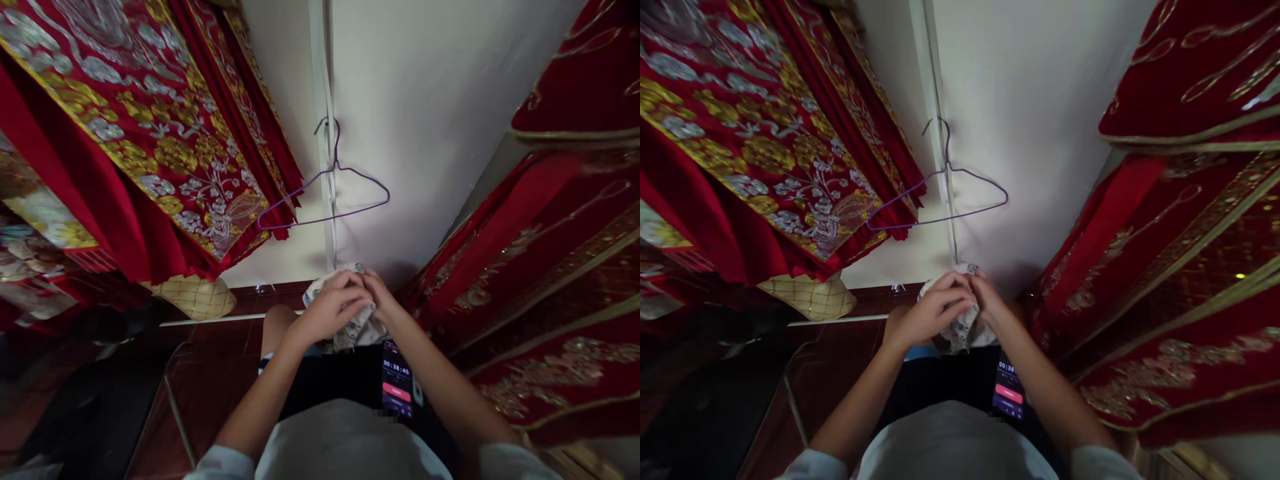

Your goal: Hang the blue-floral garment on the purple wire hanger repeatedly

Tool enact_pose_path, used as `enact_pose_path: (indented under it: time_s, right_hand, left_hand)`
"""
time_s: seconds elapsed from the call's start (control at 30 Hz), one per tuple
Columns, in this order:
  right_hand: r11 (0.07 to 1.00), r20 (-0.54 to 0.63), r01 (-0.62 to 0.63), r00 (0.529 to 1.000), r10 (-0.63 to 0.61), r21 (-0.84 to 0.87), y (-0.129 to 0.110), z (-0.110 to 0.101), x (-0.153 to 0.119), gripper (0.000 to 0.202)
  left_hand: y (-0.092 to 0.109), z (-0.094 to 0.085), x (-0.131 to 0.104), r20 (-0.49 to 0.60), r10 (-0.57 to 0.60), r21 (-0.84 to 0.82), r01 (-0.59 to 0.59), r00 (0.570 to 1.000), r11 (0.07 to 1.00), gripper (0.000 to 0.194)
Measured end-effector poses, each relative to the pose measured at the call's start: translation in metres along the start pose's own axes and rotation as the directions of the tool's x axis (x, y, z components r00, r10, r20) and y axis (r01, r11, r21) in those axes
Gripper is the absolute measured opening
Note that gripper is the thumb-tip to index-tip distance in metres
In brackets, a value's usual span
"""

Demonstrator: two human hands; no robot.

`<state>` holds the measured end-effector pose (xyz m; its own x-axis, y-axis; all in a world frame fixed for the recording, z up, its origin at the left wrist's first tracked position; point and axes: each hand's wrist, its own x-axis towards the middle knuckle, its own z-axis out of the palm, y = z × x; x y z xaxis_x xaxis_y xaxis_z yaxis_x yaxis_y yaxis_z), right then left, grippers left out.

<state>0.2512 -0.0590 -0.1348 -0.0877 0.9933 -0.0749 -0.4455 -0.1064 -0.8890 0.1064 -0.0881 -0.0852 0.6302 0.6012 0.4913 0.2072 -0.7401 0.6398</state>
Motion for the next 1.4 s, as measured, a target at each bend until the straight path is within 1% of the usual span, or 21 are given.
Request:
enact_pose_path:
  time_s: [0.03,0.1,0.13,0.17,0.23,0.3,0.37,0.43,0.47,0.5,0.53,0.6,0.63,0.7,0.77,0.83,0.93,1.03,1.13,1.27,1.4]
  right_hand:
    - [1.000,-0.015,0.011,1.000,-0.011,0.000,-0.003,0.001,0.002,0.027]
    - [1.000,-0.017,-0.014,1.000,0.014,-0.011,-0.013,0.004,0.003,0.022]
    - [0.998,0.022,-0.055,0.998,0.056,-0.040,-0.021,0.006,0.002,0.020]
    - [0.991,0.078,-0.107,0.990,0.113,-0.078,-0.029,0.008,0.000,0.018]
    - [0.967,0.205,-0.198,0.952,0.228,-0.159,-0.051,0.012,-0.005,0.016]
    - [0.942,0.305,-0.239,0.902,0.305,-0.237,-0.076,0.011,-0.011,0.019]
    - [0.899,0.365,-0.238,0.852,0.375,-0.368,-0.101,0.005,-0.016,0.027]
    - [0.810,0.422,-0.163,0.786,0.451,-0.563,-0.121,-0.008,-0.015,0.041]
    - [0.746,0.443,-0.071,0.765,0.467,-0.662,-0.127,-0.015,-0.012,0.044]
    - [0.666,0.453,0.052,0.772,0.446,-0.744,-0.132,-0.023,-0.006,0.042]
    - [0.568,0.452,0.183,0.809,0.377,-0.802,-0.134,-0.031,0.001,0.035]
    - [0.338,0.421,0.366,0.901,0.105,-0.867,-0.132,-0.043,0.018,0.020]
    - [0.230,0.391,0.394,0.918,-0.062,-0.890,-0.129,-0.047,0.026,0.018]
    - [0.074,0.341,0.384,0.881,-0.329,-0.920,-0.123,-0.051,0.043,0.030]
    - [-0.001,0.327,0.368,0.826,-0.459,-0.930,-0.117,-0.050,0.060,0.051]
    - [0.016,0.323,0.381,0.803,-0.501,-0.924,-0.112,-0.045,0.077,0.068]
    - [0.153,0.336,0.460,0.803,-0.493,-0.874,-0.102,-0.034,0.108,0.073]
    - [0.268,0.365,0.528,0.799,-0.477,-0.806,-0.090,-0.020,0.138,0.062]
    - [0.352,0.347,0.506,0.836,-0.426,-0.787,-0.079,-0.013,0.154,0.041]
    - [0.390,0.276,0.417,0.888,-0.368,-0.821,-0.073,-0.019,0.144,0.018]
    - [0.393,0.247,0.408,0.883,-0.400,-0.824,-0.084,-0.037,0.116,0.018]
  left_hand:
    - [-0.002,-0.005,0.001,-0.088,-0.002,-0.005,0.001,0.996,1.000,0.025]
    - [-0.009,-0.017,0.004,-0.261,-0.026,-0.032,0.019,0.965,0.999,0.028]
    - [-0.015,-0.022,0.006,-0.294,-0.050,-0.061,0.033,0.954,0.998,0.031]
    - [-0.021,-0.026,0.008,-0.271,-0.078,-0.100,0.053,0.959,0.994,0.037]
    - [-0.035,-0.030,0.010,-0.097,-0.149,-0.187,0.129,0.984,0.974,0.053]
    - [-0.049,-0.029,0.010,0.124,-0.223,-0.204,0.244,0.967,0.948,0.072]
    - [-0.062,-0.029,0.007,0.295,-0.268,-0.114,0.312,0.917,0.943,0.076]
    - [-0.072,-0.036,0.001,0.382,-0.267,0.070,0.260,0.885,0.963,0.068]
    - [-0.078,-0.043,-0.002,0.392,-0.263,0.190,0.203,0.881,0.961,0.064]
    - [-0.083,-0.051,-0.006,0.383,-0.267,0.311,0.148,0.885,0.939,0.060]
    - [-0.088,-0.061,-0.010,0.361,-0.281,0.422,0.113,0.889,0.899,0.056]
    - [-0.098,-0.083,-0.019,0.292,-0.343,0.577,0.122,0.893,0.807,0.048]
    - [-0.102,-0.094,-0.024,0.255,-0.372,0.617,0.146,0.892,0.774,0.043]
    - [-0.106,-0.113,-0.032,0.191,-0.379,0.646,0.175,0.905,0.743,0.035]
    - [-0.104,-0.128,-0.036,0.121,-0.327,0.644,0.177,0.937,0.744,0.031]
    - [-0.097,-0.138,-0.038,0.023,-0.267,0.627,0.194,0.964,0.754,0.031]
    - [-0.083,-0.148,-0.037,-0.150,-0.224,0.599,0.269,0.963,0.755,0.034]
    - [-0.071,-0.152,-0.037,-0.236,-0.232,0.546,0.326,0.944,0.772,0.037]
    - [-0.062,-0.152,-0.036,-0.282,-0.236,0.474,0.349,0.930,0.808,0.039]
    - [-0.052,-0.148,-0.030,-0.388,-0.199,0.422,0.365,0.900,0.830,0.039]
    - [-0.048,-0.142,-0.018,-0.482,-0.231,0.360,0.431,0.845,0.827,0.036]
